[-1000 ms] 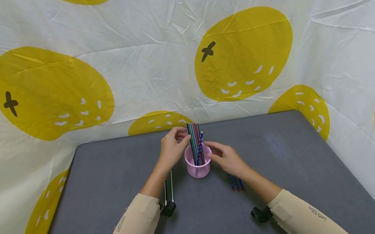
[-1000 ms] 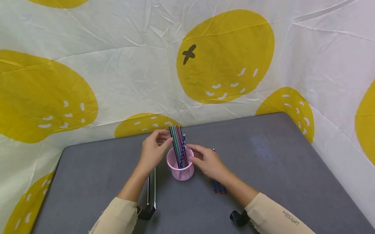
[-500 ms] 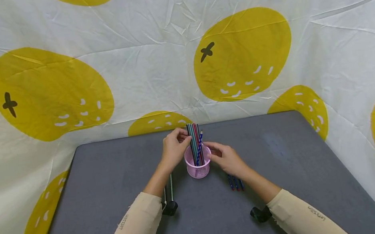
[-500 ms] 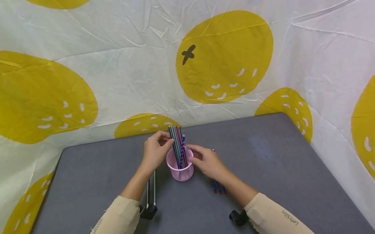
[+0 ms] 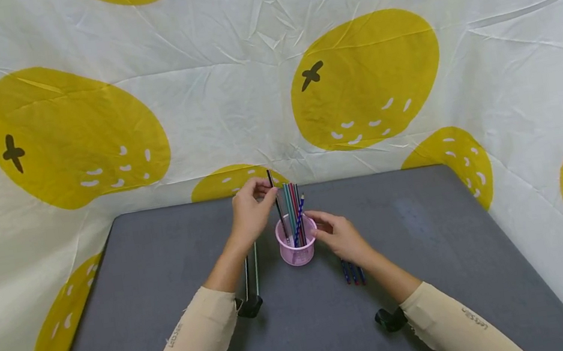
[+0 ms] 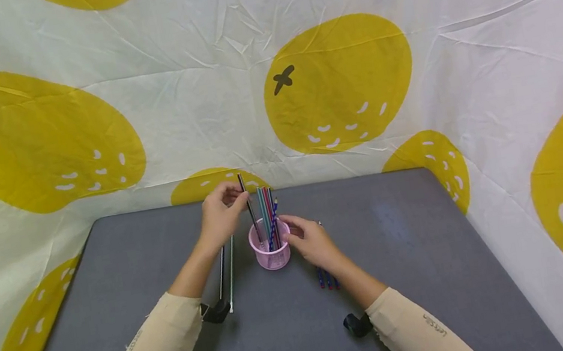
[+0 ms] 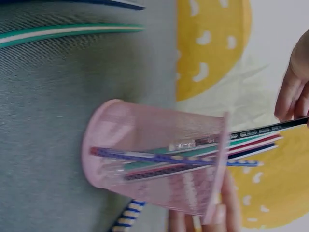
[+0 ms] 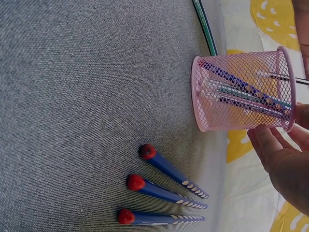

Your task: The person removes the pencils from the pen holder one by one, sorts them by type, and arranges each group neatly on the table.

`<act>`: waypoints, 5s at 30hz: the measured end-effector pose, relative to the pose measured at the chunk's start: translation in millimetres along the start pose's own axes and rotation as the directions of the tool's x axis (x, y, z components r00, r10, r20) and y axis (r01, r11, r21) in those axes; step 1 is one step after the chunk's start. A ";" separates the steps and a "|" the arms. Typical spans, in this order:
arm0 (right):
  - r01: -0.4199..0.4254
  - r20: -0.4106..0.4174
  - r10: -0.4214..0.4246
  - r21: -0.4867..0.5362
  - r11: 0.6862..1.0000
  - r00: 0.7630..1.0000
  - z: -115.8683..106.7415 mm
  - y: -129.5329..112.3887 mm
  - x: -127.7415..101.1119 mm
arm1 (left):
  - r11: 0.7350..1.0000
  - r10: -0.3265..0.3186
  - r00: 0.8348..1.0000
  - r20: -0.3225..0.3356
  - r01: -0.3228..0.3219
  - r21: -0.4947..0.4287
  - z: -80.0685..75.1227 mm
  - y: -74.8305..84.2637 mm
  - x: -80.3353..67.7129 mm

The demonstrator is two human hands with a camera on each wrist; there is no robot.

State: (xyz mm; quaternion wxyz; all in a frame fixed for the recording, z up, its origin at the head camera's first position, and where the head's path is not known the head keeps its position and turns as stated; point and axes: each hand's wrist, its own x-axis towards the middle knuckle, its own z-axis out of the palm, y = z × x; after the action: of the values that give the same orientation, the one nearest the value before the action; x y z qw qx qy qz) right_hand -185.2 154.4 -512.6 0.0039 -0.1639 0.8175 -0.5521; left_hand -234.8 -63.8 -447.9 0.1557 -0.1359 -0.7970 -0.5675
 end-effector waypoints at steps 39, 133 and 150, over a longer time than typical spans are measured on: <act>-0.012 0.002 0.012 -0.013 1.000 1.000 -1.0 -1.3 0.4 | 0.906 -0.345 0.935 0.086 0.308 0.290 -87.9 -70.7 -34.9; -0.022 0.014 0.022 -0.005 1.000 1.000 -3.8 -4.4 0.5 | 0.955 -0.202 0.955 0.215 0.143 0.261 -44.6 -34.3 -43.7; -0.042 -0.055 0.042 0.004 0.999 0.998 -7.3 -13.2 16.9 | 0.988 -0.042 0.914 0.403 -0.021 0.151 -8.7 -26.8 -53.9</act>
State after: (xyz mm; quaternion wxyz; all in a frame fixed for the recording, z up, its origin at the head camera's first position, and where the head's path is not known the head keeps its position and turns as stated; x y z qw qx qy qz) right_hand -199.1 152.0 -494.8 -0.0067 -0.1314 0.8199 -0.5572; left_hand -195.2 -82.7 -490.1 -0.0060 -0.2340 -0.8535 -0.4655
